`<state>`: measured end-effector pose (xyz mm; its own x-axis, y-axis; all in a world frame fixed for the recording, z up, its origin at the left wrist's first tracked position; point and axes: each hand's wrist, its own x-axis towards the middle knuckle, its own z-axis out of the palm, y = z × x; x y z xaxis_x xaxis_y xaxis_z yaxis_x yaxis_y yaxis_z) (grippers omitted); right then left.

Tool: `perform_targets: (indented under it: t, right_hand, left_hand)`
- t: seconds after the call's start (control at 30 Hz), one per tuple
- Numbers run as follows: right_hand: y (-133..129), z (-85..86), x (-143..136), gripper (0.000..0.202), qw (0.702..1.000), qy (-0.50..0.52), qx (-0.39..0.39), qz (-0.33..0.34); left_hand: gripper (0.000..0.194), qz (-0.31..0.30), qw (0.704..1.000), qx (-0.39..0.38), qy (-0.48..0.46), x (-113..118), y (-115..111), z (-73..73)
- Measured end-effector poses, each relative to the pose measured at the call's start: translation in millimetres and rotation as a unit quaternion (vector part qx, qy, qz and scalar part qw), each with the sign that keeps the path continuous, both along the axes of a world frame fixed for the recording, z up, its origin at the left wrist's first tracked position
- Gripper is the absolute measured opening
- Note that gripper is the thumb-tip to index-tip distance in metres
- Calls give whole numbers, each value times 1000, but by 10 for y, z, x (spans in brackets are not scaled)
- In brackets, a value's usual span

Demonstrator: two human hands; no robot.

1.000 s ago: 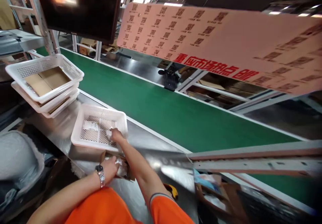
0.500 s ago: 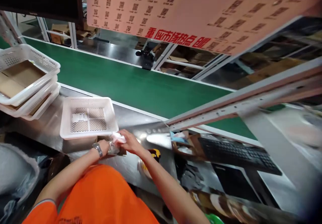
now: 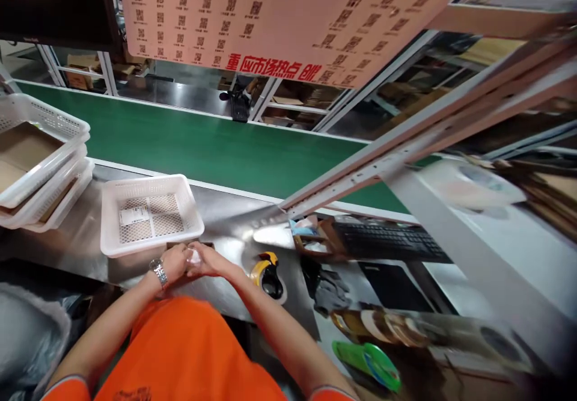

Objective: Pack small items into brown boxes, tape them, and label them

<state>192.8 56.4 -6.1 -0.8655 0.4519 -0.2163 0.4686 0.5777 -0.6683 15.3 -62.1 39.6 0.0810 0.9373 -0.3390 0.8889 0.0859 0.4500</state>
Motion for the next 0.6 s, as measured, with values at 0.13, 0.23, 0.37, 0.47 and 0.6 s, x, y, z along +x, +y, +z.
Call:
perform_targets:
  t: [0.13, 0.23, 0.37, 0.47, 0.6]
  right_hand:
    - [0, 140, 310, 56, 996, 35, 80, -27]
    - [-66, 187, 460, 31, 984, 7, 172, -48]
    - [-164, 136, 355, 22, 980, -101, 172, -24]
    - [-181, 82, 174, 22, 975, -135, 176, -20]
    - [-118, 52, 47, 21, 978, -126, 165, -34]
  left_hand:
    - [37, -7, 1000, -12, 26, 41, 54, -86]
    - [38, -11, 999, -19, 45, 109, 89, -105]
    - [40, -36, 996, -36, 71, 261, 211, -136]
    - [38, -44, 994, -50, 85, 350, 331, -179]
    - [37, -44, 992, -54, 102, 368, 385, -218]
